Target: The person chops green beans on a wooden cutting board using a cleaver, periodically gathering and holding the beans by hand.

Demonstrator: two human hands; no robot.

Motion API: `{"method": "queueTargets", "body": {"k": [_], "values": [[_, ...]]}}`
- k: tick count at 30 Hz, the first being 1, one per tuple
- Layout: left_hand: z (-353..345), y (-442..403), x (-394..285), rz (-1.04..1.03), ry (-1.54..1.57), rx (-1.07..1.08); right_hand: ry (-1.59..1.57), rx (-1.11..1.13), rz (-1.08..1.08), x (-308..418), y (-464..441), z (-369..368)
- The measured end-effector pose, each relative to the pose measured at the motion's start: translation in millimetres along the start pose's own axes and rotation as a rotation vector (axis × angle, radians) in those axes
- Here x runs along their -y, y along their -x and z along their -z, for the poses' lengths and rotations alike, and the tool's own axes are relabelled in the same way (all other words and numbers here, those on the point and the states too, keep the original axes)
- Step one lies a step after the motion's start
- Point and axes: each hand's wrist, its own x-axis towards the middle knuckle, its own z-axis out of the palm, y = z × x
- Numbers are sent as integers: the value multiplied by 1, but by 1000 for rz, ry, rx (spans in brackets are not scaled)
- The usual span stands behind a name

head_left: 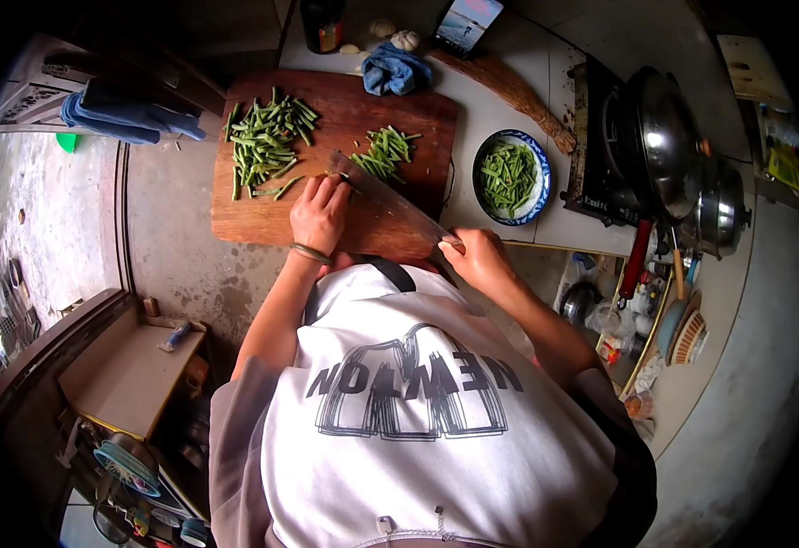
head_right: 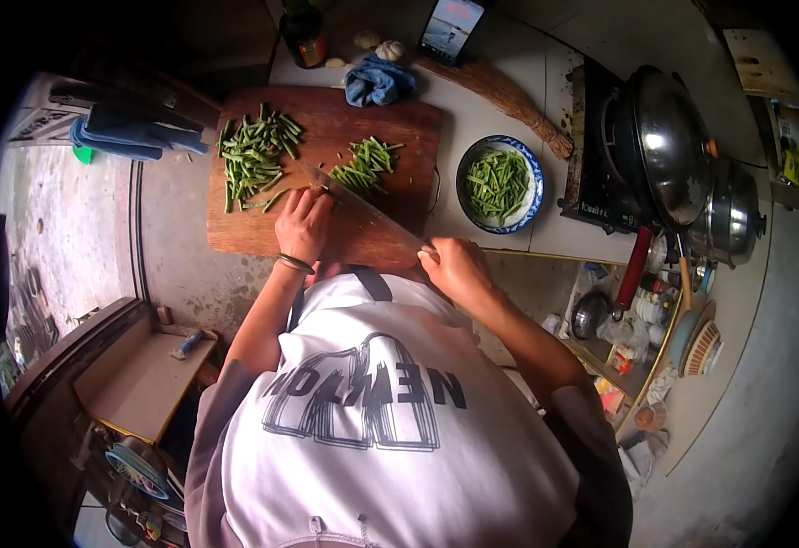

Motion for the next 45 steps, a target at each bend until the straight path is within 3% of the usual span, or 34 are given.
{"method": "queueTargets", "body": {"k": [10, 14, 21, 26, 29, 30, 33, 37, 41, 45], "values": [[0, 1, -1, 11, -27, 7, 57, -114, 49, -1, -8, -27], [10, -1, -3, 69, 62, -96, -3, -286, 65, 0, -1, -9], [67, -52, 27, 152, -33, -263, 38, 39, 105, -10, 10, 9], [58, -98, 69, -236, -239, 198, 47, 9, 34, -27, 7, 11], [32, -109, 89, -482, -336, 264, 1, -42, 0, -35, 10, 15], [33, -113, 87, -494, -377, 393, -13, -51, 3, -37, 10, 14], [25, -115, 88, -520, -307, 414, -4, -51, 2, -39, 12, 15], [54, -96, 39, -368, -220, 197, -30, -63, -19, -41, 15, 12], [32, -25, 4, -154, -111, 287, -80, -100, -13, -33, 16, 11], [11, 13, -15, -113, -37, 117, -68, -72, -5, -20, 14, 17]]}}
